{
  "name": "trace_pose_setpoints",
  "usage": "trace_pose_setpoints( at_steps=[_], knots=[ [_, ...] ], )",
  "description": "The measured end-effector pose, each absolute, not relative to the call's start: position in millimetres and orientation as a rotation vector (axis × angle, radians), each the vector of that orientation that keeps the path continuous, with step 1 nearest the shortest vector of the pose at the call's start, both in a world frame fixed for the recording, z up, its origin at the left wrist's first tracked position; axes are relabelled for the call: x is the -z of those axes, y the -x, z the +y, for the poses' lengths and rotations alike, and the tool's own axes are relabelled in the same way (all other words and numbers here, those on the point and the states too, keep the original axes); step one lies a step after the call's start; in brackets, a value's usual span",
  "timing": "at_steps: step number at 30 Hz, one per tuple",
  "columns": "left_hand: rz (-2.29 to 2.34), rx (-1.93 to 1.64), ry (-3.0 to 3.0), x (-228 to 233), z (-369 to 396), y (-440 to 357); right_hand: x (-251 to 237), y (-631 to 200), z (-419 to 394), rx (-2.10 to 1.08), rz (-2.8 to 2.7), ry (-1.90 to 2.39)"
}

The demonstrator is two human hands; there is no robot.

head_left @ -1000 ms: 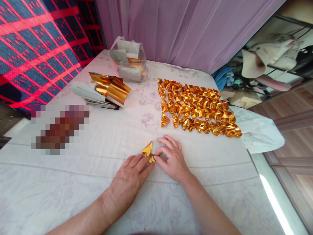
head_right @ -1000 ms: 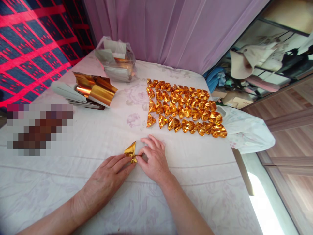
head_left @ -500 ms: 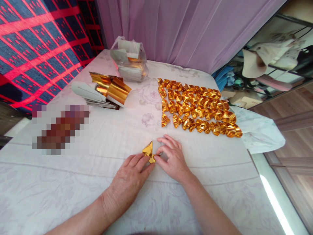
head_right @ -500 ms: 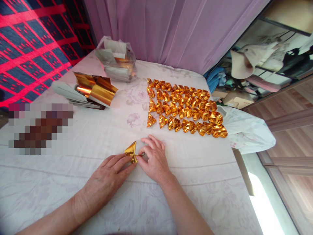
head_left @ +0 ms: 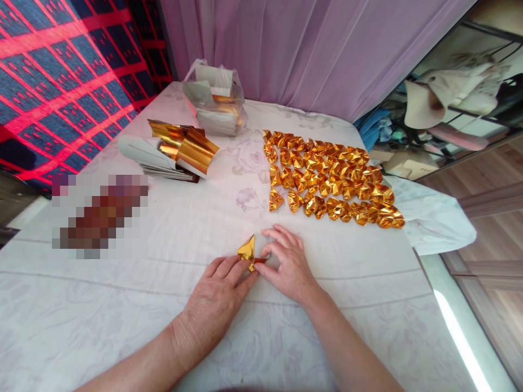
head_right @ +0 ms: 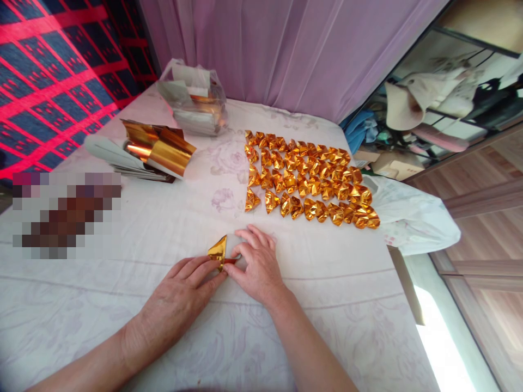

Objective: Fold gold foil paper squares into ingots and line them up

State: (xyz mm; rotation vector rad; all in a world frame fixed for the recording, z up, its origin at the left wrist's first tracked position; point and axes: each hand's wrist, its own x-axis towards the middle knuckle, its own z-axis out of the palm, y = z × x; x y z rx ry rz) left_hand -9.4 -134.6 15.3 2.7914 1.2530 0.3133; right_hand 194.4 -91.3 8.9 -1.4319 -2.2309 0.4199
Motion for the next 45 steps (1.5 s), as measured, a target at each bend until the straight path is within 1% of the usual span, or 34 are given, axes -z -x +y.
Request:
trace_pose_setpoints(
  at_steps=[6, 18, 31, 41, 45],
  knots=[
    [1.258, -0.284, -2.779, -17, -134, 9, -8, -197, -90, -0.446, -2.248, 1.436],
    [1.276, -0.336, -2.761, -12, -136, 9, -4, -204, -84, -0.536, -2.221, 1.431],
    [1.286, -0.309, -2.772, -16, -134, 9, -6, -199, -90, -0.424, -2.258, 1.422],
    [1.288, -0.397, -2.747, -14, -134, 9, -5, -205, -86, -0.491, -2.281, 1.388],
    [1.291, -0.41, -2.754, -15, -134, 9, -1, -207, -85, -0.458, -2.28, 1.355]
  ],
)
